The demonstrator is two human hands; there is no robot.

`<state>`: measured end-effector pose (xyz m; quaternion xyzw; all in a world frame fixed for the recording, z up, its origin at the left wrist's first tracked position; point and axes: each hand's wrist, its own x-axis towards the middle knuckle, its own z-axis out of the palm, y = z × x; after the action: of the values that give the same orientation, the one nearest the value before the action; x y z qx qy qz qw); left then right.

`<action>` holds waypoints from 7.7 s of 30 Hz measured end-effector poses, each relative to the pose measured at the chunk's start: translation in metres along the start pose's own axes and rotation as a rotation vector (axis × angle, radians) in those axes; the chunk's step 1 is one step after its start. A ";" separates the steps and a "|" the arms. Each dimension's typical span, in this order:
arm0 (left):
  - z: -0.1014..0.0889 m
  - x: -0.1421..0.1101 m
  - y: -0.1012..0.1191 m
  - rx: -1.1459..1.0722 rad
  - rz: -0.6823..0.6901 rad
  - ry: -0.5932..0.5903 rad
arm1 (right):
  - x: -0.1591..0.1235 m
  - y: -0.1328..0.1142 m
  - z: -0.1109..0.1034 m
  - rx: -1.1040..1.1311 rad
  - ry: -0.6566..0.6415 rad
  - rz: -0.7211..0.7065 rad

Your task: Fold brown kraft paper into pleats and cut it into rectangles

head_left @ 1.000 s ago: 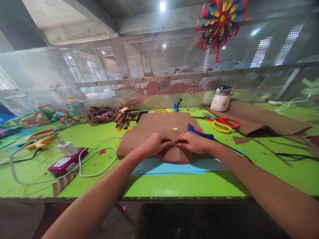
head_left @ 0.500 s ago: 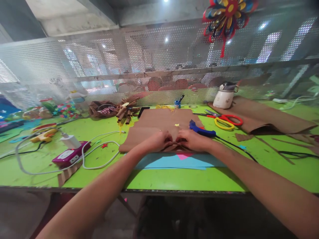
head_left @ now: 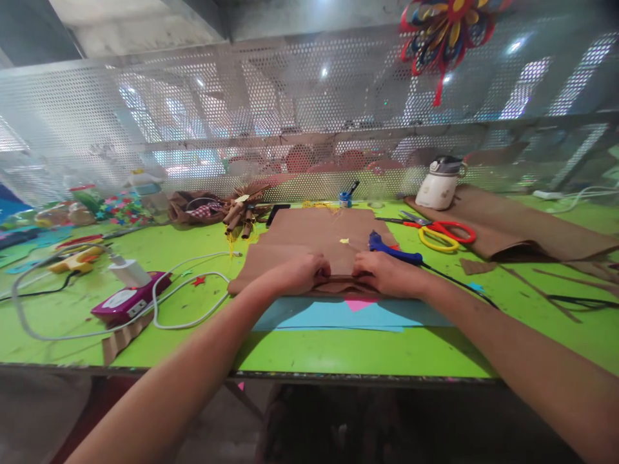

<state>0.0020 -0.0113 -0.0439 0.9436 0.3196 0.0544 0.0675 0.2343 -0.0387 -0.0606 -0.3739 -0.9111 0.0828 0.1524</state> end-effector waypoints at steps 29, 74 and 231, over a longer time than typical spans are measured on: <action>-0.019 -0.009 0.013 0.018 0.077 0.026 | -0.006 -0.014 -0.005 -0.294 0.004 -0.041; -0.035 -0.015 0.028 -0.378 -0.097 0.072 | 0.003 -0.015 -0.007 0.693 0.312 0.287; -0.001 0.012 0.009 -0.102 -0.150 0.013 | 0.023 0.002 0.012 0.122 0.045 0.100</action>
<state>0.0165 -0.0115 -0.0408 0.9119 0.3869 0.0713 0.1173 0.2158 -0.0217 -0.0678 -0.4107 -0.8809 0.1373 0.1909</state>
